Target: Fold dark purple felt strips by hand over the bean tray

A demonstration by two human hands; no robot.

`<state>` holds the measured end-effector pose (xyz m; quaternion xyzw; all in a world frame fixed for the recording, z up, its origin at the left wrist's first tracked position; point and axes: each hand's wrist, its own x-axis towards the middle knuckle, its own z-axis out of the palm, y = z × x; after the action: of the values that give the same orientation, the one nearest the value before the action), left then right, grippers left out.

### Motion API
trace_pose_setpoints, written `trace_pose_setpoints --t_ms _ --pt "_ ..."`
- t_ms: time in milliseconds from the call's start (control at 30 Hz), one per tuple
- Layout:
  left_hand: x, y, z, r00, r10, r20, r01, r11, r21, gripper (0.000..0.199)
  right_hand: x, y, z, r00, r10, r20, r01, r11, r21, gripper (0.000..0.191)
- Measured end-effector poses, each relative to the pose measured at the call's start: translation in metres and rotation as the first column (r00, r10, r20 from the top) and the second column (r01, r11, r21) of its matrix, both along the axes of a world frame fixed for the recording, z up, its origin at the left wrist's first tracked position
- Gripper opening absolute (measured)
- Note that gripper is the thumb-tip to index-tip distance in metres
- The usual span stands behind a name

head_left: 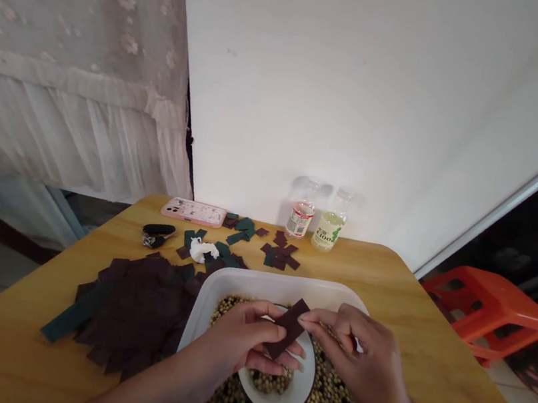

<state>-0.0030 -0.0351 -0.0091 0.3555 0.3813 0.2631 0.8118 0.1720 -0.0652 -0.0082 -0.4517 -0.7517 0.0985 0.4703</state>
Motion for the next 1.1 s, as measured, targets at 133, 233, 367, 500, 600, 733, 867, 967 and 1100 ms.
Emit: trace_pose_setpoints --t_ms 133,233,367,500,600,733,867,967,1100 --pt "0.0007 -0.0002 0.0010 1.000 -0.014 -0.003 0.015 0.999 0.036 0.025 -0.0015 0.0001 0.0003 0.999 0.037 0.022 -0.037 0.999 0.027 0.040" --pt "0.0017 0.0007 0.0006 1.000 0.008 -0.006 -0.007 0.998 0.057 0.024 -0.0008 0.0007 -0.0004 1.000 -0.005 -0.019 0.005 1.000 -0.011 0.040" --pt "0.0025 0.0026 -0.0014 0.999 0.037 -0.011 -0.036 0.996 0.081 0.021 -0.0012 0.0013 -0.0008 0.999 0.000 -0.041 -0.001 0.999 -0.037 0.041" --pt "0.0020 0.0033 -0.0020 0.998 0.067 -0.014 -0.065 0.993 0.098 0.019 -0.0042 -0.0005 0.0012 0.999 0.039 -0.016 -0.040 0.997 -0.062 0.041" --pt "0.0018 0.0025 -0.0014 0.998 0.056 -0.036 -0.051 0.991 0.125 0.023 -0.0035 -0.0008 0.0012 0.999 0.037 -0.021 -0.039 0.996 -0.076 0.041" --pt "0.0022 0.0005 -0.0008 0.998 0.033 -0.045 -0.026 0.988 0.152 0.021 -0.0009 0.0013 0.0001 0.999 0.012 -0.053 -0.017 0.995 -0.099 0.042" --pt "0.0026 0.0003 -0.0003 0.999 0.048 -0.024 -0.044 0.990 0.132 0.021 -0.0025 0.0014 0.0010 0.998 0.055 -0.031 -0.057 0.995 -0.084 0.042" --pt "0.0028 0.0015 -0.0005 0.998 0.054 -0.030 -0.051 0.992 0.113 0.022 -0.0035 0.0005 0.0012 0.997 0.080 -0.009 -0.081 0.993 -0.092 0.042" --pt "0.0028 0.0021 -0.0006 0.999 0.021 -0.034 -0.018 0.994 0.110 0.021 -0.0018 0.0015 -0.0008 0.998 0.028 -0.058 -0.033 0.996 -0.077 0.042"
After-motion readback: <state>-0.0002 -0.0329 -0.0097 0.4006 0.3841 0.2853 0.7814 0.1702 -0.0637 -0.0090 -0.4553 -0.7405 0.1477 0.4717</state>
